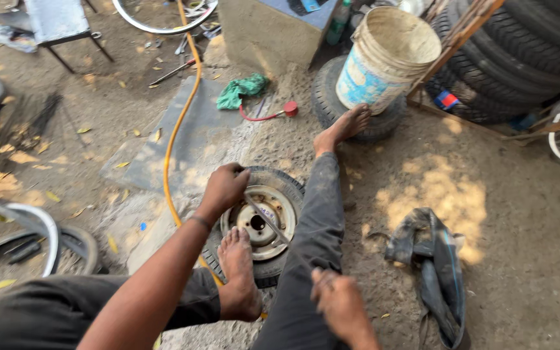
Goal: The person sits on the ground and works on a small tire, using hands to manipulate the rim and a metal tool to pry the tire bead. The person repeatedly adjusts the tool and applies force to separate the tire from the rim.
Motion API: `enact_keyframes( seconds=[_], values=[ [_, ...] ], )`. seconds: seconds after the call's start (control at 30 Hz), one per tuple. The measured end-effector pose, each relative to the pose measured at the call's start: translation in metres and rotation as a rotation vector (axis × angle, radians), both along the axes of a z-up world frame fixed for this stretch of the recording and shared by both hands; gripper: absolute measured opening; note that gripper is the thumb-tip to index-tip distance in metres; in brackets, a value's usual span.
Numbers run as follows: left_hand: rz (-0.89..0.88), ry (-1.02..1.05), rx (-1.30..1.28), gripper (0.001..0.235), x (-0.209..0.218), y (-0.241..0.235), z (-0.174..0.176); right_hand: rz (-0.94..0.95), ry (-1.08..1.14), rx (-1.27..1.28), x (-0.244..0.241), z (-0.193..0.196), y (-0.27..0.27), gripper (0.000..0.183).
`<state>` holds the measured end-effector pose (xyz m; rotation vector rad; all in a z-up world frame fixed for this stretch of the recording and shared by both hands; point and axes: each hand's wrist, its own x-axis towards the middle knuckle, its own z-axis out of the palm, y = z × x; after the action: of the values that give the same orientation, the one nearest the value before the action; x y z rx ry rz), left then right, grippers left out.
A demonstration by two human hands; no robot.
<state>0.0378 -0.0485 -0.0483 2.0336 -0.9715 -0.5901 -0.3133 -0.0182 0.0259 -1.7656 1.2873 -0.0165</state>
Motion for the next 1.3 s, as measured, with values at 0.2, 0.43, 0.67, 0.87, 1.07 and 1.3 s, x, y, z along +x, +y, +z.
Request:
enact_keyframes(
  seconds=[0.2,0.43,0.67,0.87,1.07,1.3],
  values=[
    [-0.49,-0.045,0.201,0.042,-0.158,-0.12,0.043,0.165,-0.568,0.255,0.075,-0.072,0.071,0.038],
    [-0.654,-0.285,-0.014,0.024,-0.151,0.017,0.056,0.0,-0.512,0.163,0.078,-0.117,0.012,0.022],
    [-0.369,-0.216,0.093,0.032,-0.095,0.172,0.057,-0.557,-0.879,-0.103,0.026,-0.044,-0.095,0.021],
    [-0.032,0.237,0.134,0.051,-0.054,0.117,0.031,-0.061,-0.441,-0.653,0.022,0.0,-0.085,0.032],
    [-0.076,0.684,0.059,0.026,-0.007,-0.025,-0.01,-0.024,-0.038,-0.047,-0.029,-0.003,-0.033,0.054],
    [0.046,0.491,0.027,0.025,-0.036,-0.067,0.006,0.163,0.073,0.221,-0.006,0.002,-0.054,0.064]
  ],
)
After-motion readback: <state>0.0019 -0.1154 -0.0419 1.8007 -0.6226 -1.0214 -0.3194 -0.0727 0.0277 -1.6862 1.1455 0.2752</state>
